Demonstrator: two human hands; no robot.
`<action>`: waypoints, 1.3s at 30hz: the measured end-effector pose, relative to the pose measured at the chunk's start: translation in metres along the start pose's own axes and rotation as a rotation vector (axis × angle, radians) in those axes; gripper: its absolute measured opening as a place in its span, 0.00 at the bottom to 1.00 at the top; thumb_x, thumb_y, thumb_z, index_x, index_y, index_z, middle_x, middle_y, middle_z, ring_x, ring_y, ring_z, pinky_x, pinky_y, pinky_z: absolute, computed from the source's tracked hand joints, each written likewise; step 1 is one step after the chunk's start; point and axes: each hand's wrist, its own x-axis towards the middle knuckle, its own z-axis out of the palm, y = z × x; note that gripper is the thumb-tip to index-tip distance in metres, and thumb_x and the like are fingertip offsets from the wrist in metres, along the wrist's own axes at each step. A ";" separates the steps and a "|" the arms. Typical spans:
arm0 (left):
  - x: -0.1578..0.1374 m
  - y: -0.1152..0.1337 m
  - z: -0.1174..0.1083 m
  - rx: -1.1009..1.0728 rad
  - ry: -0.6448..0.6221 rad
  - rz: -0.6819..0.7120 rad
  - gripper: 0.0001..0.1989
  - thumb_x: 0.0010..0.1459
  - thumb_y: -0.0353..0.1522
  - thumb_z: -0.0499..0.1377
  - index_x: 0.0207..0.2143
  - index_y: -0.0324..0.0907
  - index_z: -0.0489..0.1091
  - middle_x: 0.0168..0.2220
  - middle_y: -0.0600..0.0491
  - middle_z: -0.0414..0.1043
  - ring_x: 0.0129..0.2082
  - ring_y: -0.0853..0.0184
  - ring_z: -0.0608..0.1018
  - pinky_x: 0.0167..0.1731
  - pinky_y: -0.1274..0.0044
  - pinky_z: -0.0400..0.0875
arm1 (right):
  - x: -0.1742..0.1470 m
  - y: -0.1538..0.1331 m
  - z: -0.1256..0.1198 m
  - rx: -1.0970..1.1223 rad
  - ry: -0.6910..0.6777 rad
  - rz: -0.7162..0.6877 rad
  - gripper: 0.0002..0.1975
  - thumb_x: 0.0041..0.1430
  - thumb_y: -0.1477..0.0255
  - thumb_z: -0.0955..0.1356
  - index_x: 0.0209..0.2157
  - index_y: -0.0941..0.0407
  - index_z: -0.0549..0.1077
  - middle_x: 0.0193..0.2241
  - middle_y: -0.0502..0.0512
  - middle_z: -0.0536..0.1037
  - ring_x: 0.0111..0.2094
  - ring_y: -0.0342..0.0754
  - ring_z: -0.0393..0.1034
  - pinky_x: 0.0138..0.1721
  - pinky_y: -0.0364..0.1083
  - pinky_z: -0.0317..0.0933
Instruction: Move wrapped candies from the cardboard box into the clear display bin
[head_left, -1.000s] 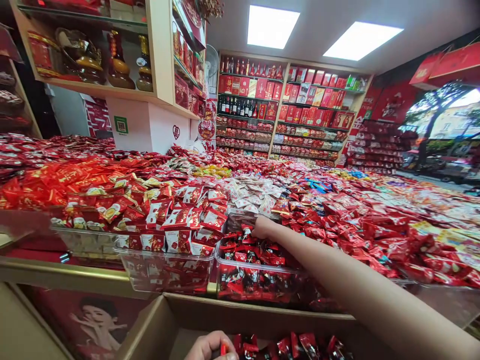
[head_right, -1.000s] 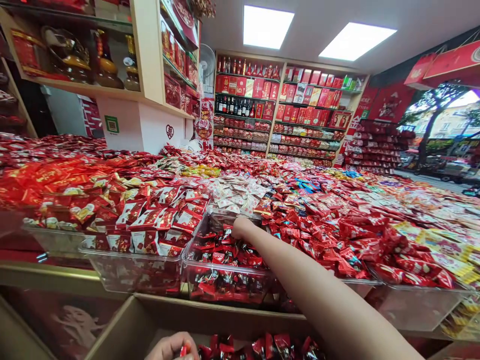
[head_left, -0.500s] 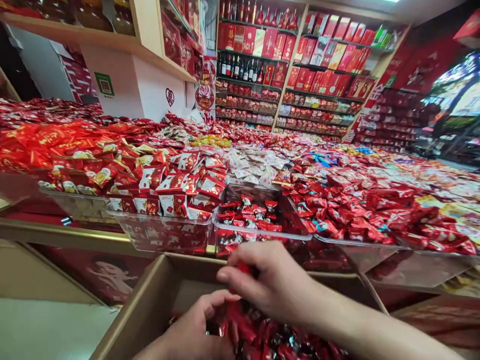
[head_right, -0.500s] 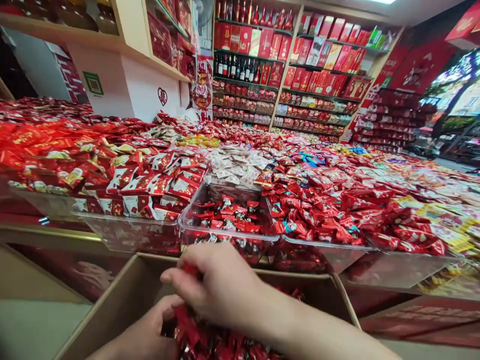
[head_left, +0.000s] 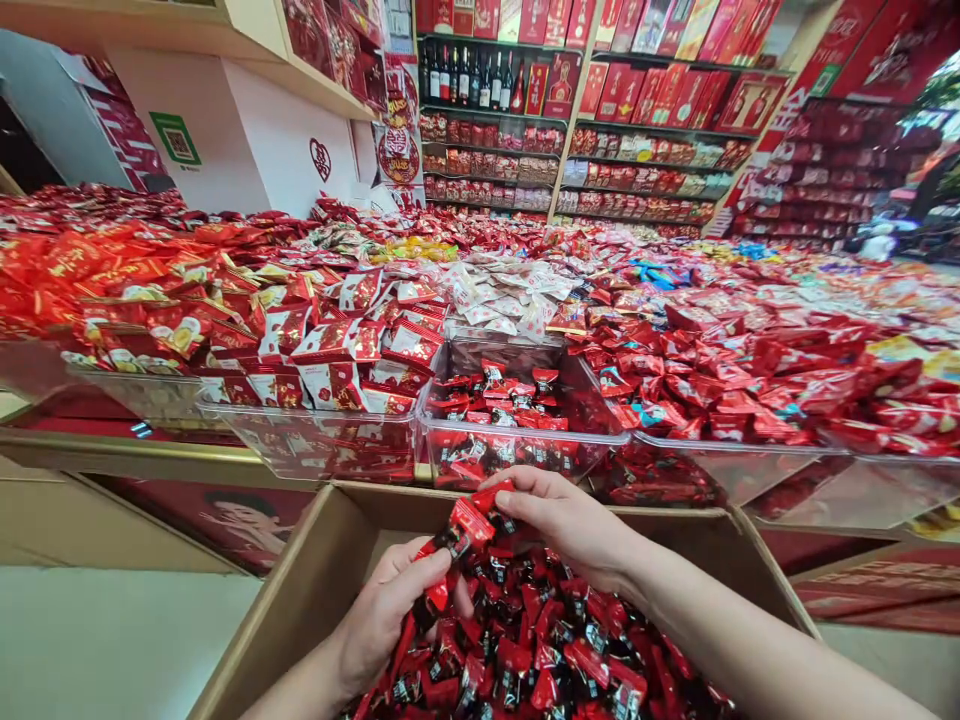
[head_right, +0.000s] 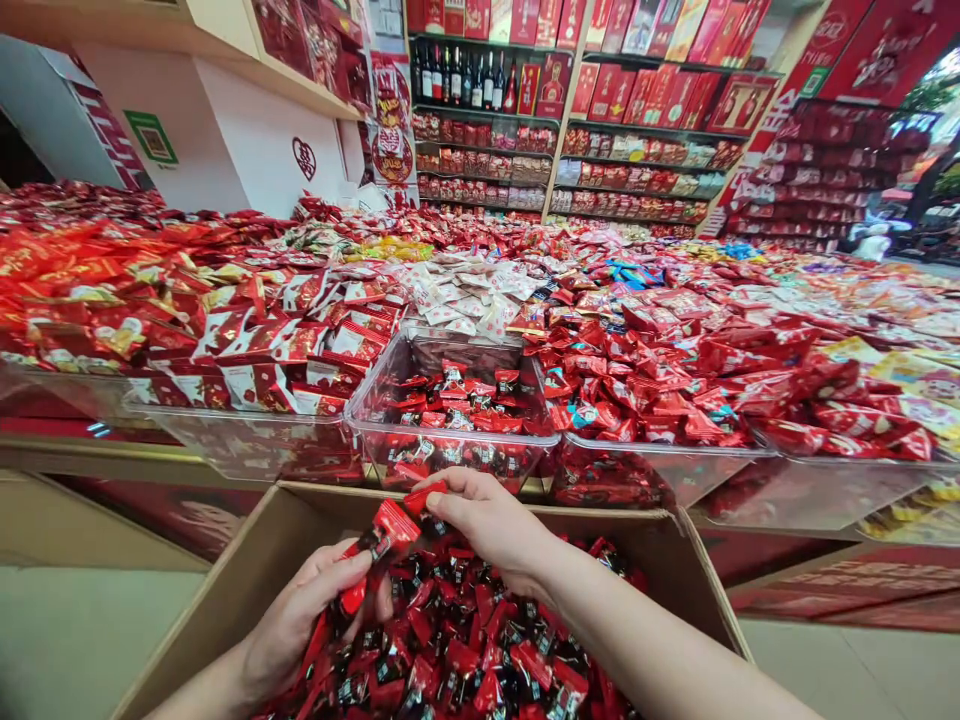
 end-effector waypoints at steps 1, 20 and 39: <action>-0.001 0.001 -0.001 -0.024 0.037 0.013 0.19 0.54 0.38 0.49 0.20 0.36 0.70 0.14 0.57 0.64 0.13 0.77 0.59 0.15 0.83 0.50 | 0.000 0.000 -0.001 0.010 0.011 -0.011 0.10 0.46 0.67 0.67 0.30 0.58 0.69 0.25 0.49 0.71 0.28 0.41 0.65 0.35 0.45 0.59; 0.000 0.003 -0.007 -0.433 0.030 -0.004 0.15 0.57 0.36 0.47 0.28 0.37 0.69 0.11 0.57 0.63 0.11 0.78 0.56 0.15 0.83 0.51 | -0.002 0.004 0.012 -0.115 0.017 -0.434 0.04 0.46 0.71 0.67 0.27 0.56 0.72 0.41 0.55 0.69 0.43 0.47 0.64 0.41 0.46 0.61; -0.004 0.009 -0.006 -0.318 0.204 0.059 0.13 0.47 0.38 0.58 0.18 0.39 0.66 0.11 0.58 0.65 0.12 0.77 0.62 0.15 0.85 0.56 | 0.002 0.014 0.008 -0.202 -0.060 -0.076 0.11 0.42 0.74 0.69 0.29 0.57 0.64 0.21 0.45 0.68 0.20 0.39 0.64 0.22 0.41 0.58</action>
